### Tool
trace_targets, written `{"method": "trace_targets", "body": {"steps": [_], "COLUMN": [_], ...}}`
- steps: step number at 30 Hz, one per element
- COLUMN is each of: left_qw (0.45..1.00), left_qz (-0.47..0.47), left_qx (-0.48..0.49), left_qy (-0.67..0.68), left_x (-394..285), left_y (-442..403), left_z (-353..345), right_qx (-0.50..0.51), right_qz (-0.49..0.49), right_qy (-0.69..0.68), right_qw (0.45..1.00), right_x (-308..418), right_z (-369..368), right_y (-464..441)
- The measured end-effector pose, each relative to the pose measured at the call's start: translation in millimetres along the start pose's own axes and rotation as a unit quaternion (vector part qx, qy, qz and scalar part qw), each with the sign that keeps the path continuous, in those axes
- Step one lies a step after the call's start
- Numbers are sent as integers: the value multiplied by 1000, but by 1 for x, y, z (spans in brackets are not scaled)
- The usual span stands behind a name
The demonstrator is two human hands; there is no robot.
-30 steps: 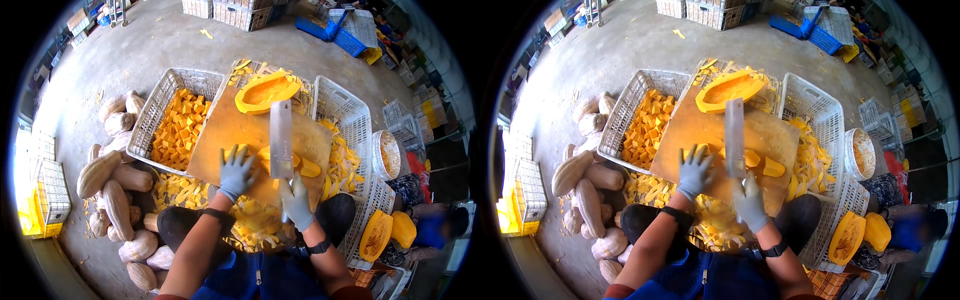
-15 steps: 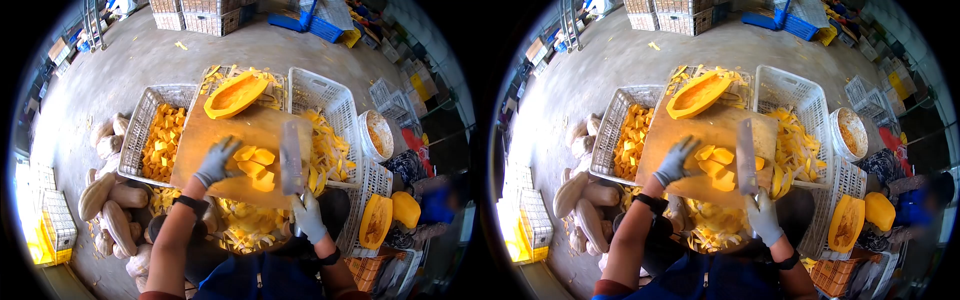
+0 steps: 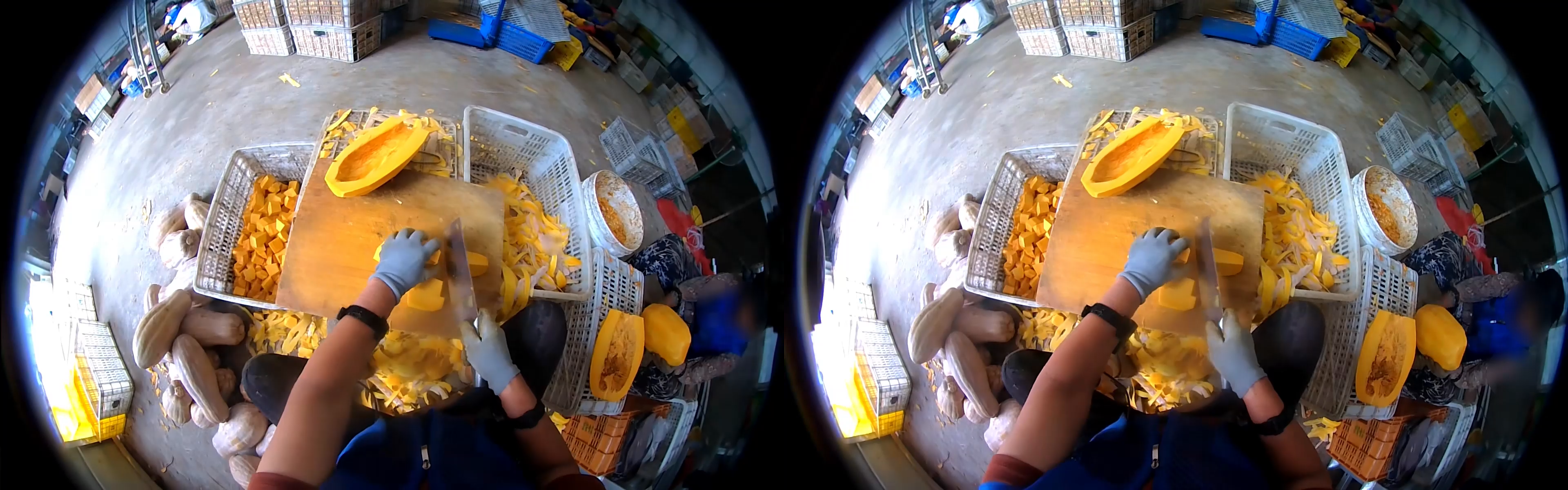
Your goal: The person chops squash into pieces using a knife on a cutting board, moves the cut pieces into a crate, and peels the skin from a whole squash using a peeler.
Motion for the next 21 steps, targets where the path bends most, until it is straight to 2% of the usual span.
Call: {"method": "trace_targets", "body": {"steps": [3,7,10,14,15,19,21], "left_qw": [996,976,964,974,982,989,964], "left_qz": [-4,-23,-60,-38,-5,17,80], "left_qx": [-89,-187,-247,-222,-190,-144,-248], "left_qy": [1,109,72,13,20,15,56], "left_x": [10,44,65,93,111,109,117], "left_y": [11,42,82,138,152,163,167], "left_z": [13,51,68,56,35,46,67], "right_qx": [3,9,24,36,47,50,78], "right_qz": [7,35,32,81,84,208,197], "right_qy": [-29,-43,-53,-84,-72,18,46], "right_qw": [1000,998,998,992,993,977,976], "right_x": [3,-3,11,5,14,74,83], "right_z": [1,-6,-12,-39,-43,-49,-62], "right_y": [-1,-2,2,1,2,6,-4]}}
Point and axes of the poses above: each hand's wrist, its own y-axis away from the middle knuckle, its own z-axis out of the back of the hand, x = y × z, the point moved 9 cm from there along -y, towards the middle knuckle, and after that the axes turned 3 degrees about x, right-handed, at the moved point
